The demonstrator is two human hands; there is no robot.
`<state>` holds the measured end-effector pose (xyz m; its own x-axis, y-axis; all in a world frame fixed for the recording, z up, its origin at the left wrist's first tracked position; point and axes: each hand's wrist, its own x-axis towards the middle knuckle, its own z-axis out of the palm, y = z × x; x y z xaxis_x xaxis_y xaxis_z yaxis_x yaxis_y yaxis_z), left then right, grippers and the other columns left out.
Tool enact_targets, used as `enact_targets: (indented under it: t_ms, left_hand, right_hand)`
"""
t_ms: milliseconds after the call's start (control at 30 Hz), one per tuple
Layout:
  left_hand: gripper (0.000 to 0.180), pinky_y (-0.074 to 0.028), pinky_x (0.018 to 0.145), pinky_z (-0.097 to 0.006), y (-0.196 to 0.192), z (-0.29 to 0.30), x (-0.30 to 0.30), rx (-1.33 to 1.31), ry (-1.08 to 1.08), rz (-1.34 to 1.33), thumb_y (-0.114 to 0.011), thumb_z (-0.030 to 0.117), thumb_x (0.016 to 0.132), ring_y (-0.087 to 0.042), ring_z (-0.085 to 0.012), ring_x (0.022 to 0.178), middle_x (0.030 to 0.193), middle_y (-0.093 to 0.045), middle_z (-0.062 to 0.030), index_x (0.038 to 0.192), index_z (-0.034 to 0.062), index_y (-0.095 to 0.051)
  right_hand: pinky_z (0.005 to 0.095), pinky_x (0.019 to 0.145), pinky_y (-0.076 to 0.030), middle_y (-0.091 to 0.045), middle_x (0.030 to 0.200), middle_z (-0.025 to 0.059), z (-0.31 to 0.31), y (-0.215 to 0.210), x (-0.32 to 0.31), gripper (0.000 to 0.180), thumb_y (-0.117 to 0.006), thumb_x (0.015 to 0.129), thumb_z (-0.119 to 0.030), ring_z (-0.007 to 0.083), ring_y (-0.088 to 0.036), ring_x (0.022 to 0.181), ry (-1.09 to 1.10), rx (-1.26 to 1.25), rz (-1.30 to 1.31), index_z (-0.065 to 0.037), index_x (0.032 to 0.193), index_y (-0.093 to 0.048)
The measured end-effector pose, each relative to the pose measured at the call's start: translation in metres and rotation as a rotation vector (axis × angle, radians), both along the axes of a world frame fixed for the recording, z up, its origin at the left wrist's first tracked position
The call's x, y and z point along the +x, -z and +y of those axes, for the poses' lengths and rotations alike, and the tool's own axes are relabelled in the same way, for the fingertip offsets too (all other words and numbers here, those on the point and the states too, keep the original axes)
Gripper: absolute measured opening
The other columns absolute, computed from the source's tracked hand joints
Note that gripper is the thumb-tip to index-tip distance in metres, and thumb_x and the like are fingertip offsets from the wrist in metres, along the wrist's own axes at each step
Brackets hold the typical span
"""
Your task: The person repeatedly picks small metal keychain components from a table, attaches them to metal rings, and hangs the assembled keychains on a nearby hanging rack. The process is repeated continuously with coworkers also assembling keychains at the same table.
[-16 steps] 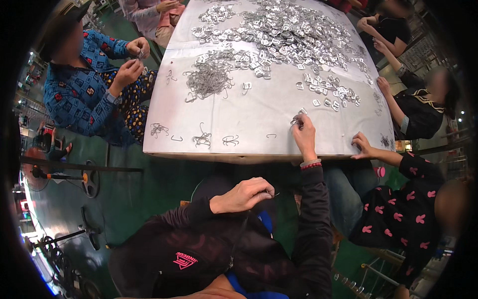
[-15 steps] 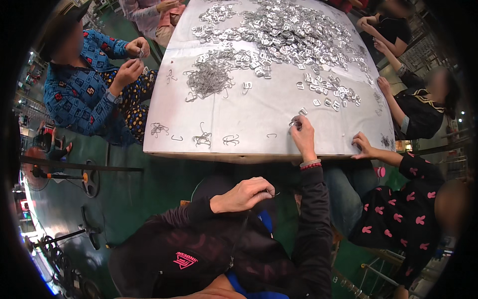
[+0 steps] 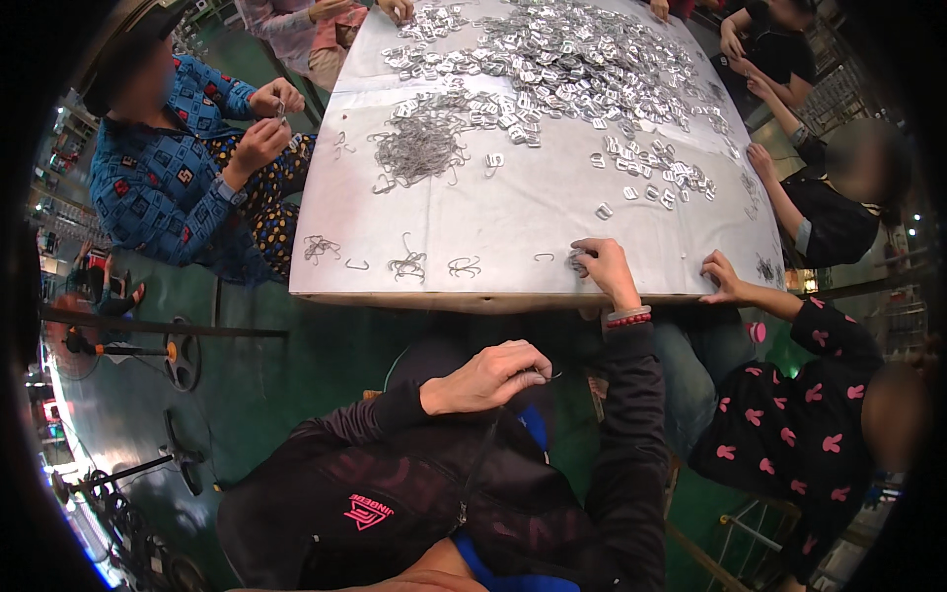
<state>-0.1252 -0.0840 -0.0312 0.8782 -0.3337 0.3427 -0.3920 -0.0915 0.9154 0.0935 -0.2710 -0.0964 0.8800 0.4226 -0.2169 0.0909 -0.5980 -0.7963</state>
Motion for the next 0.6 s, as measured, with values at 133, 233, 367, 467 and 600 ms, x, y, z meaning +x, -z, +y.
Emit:
enact_targets:
  t_ms: [133, 233, 367, 467, 600]
  left_hand:
    - [0.008, -0.047, 0.077, -0.036, 0.0, 0.0, -0.002, -0.003, 0.004, 0.01, -0.061, 0.007, 0.088, -0.059, -0.0267, 0.084, 0.087, -0.061, -0.0089, 0.094, 0.0022, -0.059]
    - [0.008, -0.047, 0.077, -0.036, -0.001, -0.002, -0.003, -0.015, 0.004, -0.004, -0.061, 0.007, 0.088, -0.059, -0.0266, 0.084, 0.087, -0.062, -0.0088, 0.093, 0.0024, -0.059]
    - [0.008, -0.047, 0.077, -0.036, -0.002, -0.003, -0.003, -0.021, -0.008, -0.01, -0.062, 0.006, 0.087, -0.059, -0.0266, 0.084, 0.087, -0.062, -0.0088, 0.094, 0.0025, -0.059]
    - [0.008, -0.047, 0.076, -0.035, -0.003, -0.001, 0.001, -0.033, -0.036, -0.022, -0.062, 0.004, 0.087, -0.06, -0.0263, 0.084, 0.087, -0.062, -0.0088, 0.095, 0.0024, -0.06]
    - [0.009, -0.05, 0.073, -0.032, 0.001, -0.001, 0.014, -0.082, -0.088, 0.048, -0.058, 0.002, 0.089, -0.063, -0.0227, 0.083, 0.09, -0.063, -0.0099, 0.098, 0.0011, -0.06]
  right_hand:
    - [0.0276, 0.057, -0.053, -0.07, 0.082, 0.015, -0.007, 0.002, 0.005, 0.026, -0.057, 0.083, 0.0, 0.0172, -0.067, 0.061, 0.067, 0.019, -0.05, 0.006, 0.105, -0.068]
    - [0.0272, 0.058, -0.053, -0.07, 0.083, 0.0156, -0.007, 0.0, 0.008, 0.025, -0.057, 0.083, 0.0, 0.0175, -0.068, 0.063, 0.138, 0.002, -0.049, 0.007, 0.105, -0.068]
    - [0.0265, 0.059, -0.053, -0.069, 0.081, 0.0139, 0.003, -0.015, 0.001, 0.026, -0.06, 0.083, 0.0, 0.0159, -0.067, 0.065, 0.214, 0.109, -0.026, 0.007, 0.106, -0.067]
    - [0.024, 0.061, -0.051, -0.067, 0.079, 0.0101, 0.009, -0.037, -0.018, 0.032, -0.064, 0.082, 0.001, 0.0129, -0.064, 0.066, 0.189, 0.294, 0.008, 0.007, 0.113, -0.063]
    - [0.0208, 0.063, -0.048, -0.066, 0.082, 0.0063, 0.012, -0.062, -0.061, 0.039, -0.068, 0.081, 0.003, 0.0096, -0.062, 0.071, 0.204, 0.486, 0.12, 0.004, 0.119, -0.06]
